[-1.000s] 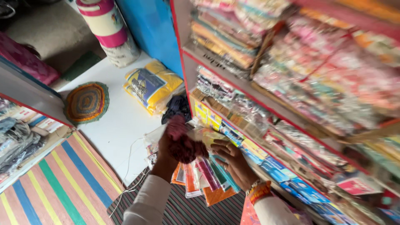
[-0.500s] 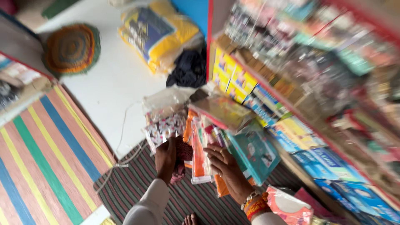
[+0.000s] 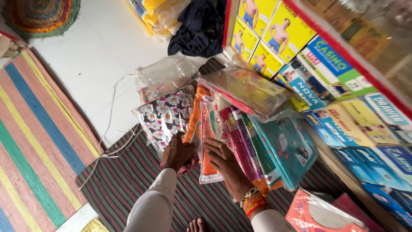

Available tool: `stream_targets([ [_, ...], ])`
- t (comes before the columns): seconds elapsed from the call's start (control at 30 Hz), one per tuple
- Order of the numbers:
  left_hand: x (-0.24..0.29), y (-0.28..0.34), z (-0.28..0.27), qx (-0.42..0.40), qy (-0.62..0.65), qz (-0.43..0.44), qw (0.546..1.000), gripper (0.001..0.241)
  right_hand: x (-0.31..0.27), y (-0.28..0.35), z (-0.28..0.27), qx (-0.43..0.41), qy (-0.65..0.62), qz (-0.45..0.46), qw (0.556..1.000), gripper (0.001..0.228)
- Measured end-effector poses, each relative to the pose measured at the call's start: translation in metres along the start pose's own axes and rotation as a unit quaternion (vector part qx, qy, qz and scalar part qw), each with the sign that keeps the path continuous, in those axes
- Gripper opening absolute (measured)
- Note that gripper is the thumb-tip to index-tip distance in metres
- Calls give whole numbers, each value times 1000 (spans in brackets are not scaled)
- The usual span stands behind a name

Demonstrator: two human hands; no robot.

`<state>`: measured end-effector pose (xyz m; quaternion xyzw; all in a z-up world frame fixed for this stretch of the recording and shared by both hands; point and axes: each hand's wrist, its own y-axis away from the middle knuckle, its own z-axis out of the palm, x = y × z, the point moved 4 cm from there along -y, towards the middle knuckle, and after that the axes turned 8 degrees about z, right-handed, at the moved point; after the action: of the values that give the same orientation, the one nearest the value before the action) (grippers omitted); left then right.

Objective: The person wipes the plastic packaging of several folded garments with a small cloth, then places them on a shelf. The person handles multiple packaged items one by one, wiping each before stacking them.

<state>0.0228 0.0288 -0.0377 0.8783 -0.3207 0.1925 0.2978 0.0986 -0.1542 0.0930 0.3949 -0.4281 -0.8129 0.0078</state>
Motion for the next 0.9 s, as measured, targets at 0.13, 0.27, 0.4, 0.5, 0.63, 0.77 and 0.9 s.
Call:
stream_targets([
  [0.13, -39, -23, 46, -34, -22, 2, 999, 74, 19, -21, -8, -9, -3, 6, 1000, 60],
  [0.27, -51, -26, 69, -41, 6, -47, 998, 71, 30, -34, -12, -14, 9, 13, 1000, 64],
  [0.4, -19, -17, 63, -72, -24, -35, 997, 44, 30, -33, -12, -14, 22, 31, 999, 64],
  [0.5, 19, -1, 51, -101, 7, -28, 994, 36, 21, -21, -7, -36, -3, -1, 999, 64],
  [0.63, 84, 26, 8, 9, -28, 81, 996, 13, 11, -5, -13, 10, 18, 33, 999, 65],
  [0.77, 132, 51, -70, 5, -10, 56, 998, 22, -1, 19, -25, 69, 53, -25, 996, 74],
  [0.9, 186, 78, -155, 27, 26, 94, 995, 22, -8, 53, -33, 124, 227, -111, 960, 92],
])
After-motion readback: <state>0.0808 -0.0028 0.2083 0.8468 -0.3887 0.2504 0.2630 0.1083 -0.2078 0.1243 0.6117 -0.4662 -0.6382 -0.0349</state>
